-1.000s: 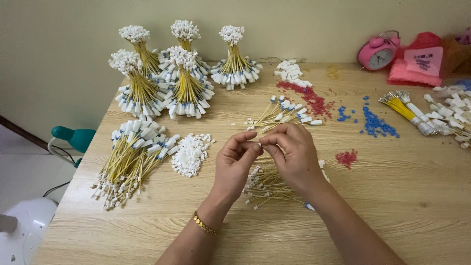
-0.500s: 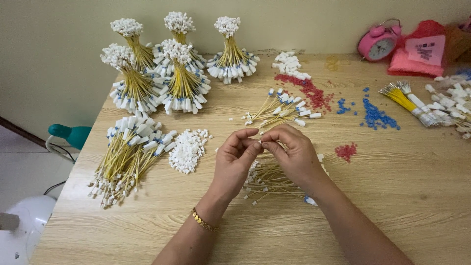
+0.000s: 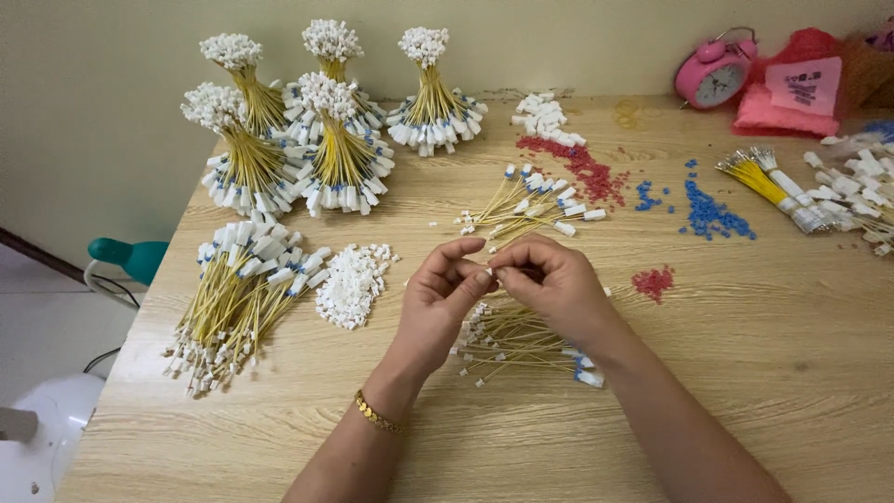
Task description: Manually attach white plastic connectors to the ends of yellow wire bundles on a workbench.
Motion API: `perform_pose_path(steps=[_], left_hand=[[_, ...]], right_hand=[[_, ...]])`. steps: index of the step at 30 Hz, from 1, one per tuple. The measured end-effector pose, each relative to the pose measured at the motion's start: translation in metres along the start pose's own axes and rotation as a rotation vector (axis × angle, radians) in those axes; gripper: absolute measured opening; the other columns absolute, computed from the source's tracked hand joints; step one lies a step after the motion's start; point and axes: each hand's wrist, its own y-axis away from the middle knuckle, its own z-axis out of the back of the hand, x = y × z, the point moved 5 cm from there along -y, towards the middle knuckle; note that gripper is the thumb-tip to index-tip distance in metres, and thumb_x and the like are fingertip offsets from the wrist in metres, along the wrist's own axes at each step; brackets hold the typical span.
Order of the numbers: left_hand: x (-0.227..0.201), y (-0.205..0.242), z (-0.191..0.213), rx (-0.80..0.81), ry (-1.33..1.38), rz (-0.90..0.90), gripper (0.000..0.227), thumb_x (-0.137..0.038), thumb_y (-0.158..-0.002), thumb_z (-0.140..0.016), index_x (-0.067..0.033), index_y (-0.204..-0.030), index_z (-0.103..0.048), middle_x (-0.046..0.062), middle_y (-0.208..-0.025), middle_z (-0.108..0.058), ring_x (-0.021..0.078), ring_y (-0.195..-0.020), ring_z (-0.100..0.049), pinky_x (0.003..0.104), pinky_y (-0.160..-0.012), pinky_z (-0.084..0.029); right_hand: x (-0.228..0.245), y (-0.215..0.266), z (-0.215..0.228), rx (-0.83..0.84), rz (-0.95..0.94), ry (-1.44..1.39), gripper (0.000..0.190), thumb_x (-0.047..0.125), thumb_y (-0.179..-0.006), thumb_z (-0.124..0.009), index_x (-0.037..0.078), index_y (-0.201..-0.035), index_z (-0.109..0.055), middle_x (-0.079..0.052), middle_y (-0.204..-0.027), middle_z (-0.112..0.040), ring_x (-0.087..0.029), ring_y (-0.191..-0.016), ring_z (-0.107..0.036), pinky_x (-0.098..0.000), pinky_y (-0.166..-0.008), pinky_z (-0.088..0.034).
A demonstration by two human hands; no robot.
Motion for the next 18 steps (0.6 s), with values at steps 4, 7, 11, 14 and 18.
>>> perform_pose_path(steps=[4, 7, 11, 14, 18], left_hand=[[-0.007, 0.001, -0.005, 0.031, -0.15, -0.062, 0.035, -0.002, -0.1, -0.067, -0.0022, -0.135, -0.061, 0.004, -0.102, -0.069, 0.0107, -0.098, -0.067, 0.028, -0.091, -0.058], [-0.028, -0.002, -0.008, 0.009, -0.402, 0.029, 0.04, -0.005, -0.098, -0.065, -0.0055, -0.138, -0.06, 0.004, -0.095, -0.068, 0.0108, -0.088, -0.065, 0.027, -0.079, -0.058], [-0.06, -0.01, -0.004, -0.023, -0.914, 0.318, 0.032, -0.019, -0.099, -0.063, -0.0126, -0.13, -0.066, 0.005, -0.088, -0.074, 0.0129, -0.079, -0.067, 0.029, -0.072, -0.055], [-0.056, -0.034, 0.025, -0.124, -1.262, 0.138, 0.026, -0.021, -0.096, -0.065, -0.0121, -0.12, -0.072, 0.006, -0.095, -0.076, 0.0167, -0.081, -0.071, 0.034, -0.075, -0.057], [-0.044, -0.069, 0.03, -0.129, -1.578, -0.13, 0.021, -0.019, -0.091, -0.071, -0.0151, -0.11, -0.077, 0.011, -0.102, -0.076, 0.0293, -0.088, -0.072, 0.045, -0.08, -0.056]], right_hand=[[0.013, 0.002, -0.003, -0.031, 0.09, 0.131, 0.009, 0.005, -0.092, -0.072, 0.006, -0.1, -0.076, 0.0, -0.097, -0.066, -0.009, -0.082, -0.062, -0.0234, -0.072, -0.054], [0.017, 0.003, -0.009, -0.01, 0.01, 0.355, 0.008, 0.012, -0.092, -0.073, 0.009, -0.099, -0.077, -0.001, -0.094, -0.066, -0.012, -0.08, -0.062, -0.0257, -0.07, -0.055], [-0.005, 0.009, -0.01, 0.037, 0.159, 0.608, 0.015, 0.018, -0.094, -0.07, 0.009, -0.105, -0.076, -0.004, -0.1, -0.07, -0.017, -0.088, -0.069, -0.0336, -0.077, -0.058], [-0.009, 0.02, -0.005, 0.075, 0.273, 0.598, 0.02, 0.019, -0.096, -0.066, 0.007, -0.111, -0.074, -0.006, -0.107, -0.071, -0.02, -0.097, -0.07, -0.0365, -0.084, -0.058], [0.008, 0.034, 0.042, 0.005, 0.026, 0.535, 0.025, 0.022, -0.098, -0.061, 0.009, -0.116, -0.074, -0.006, -0.114, -0.072, -0.02, -0.1, -0.07, -0.0337, -0.089, -0.057]])
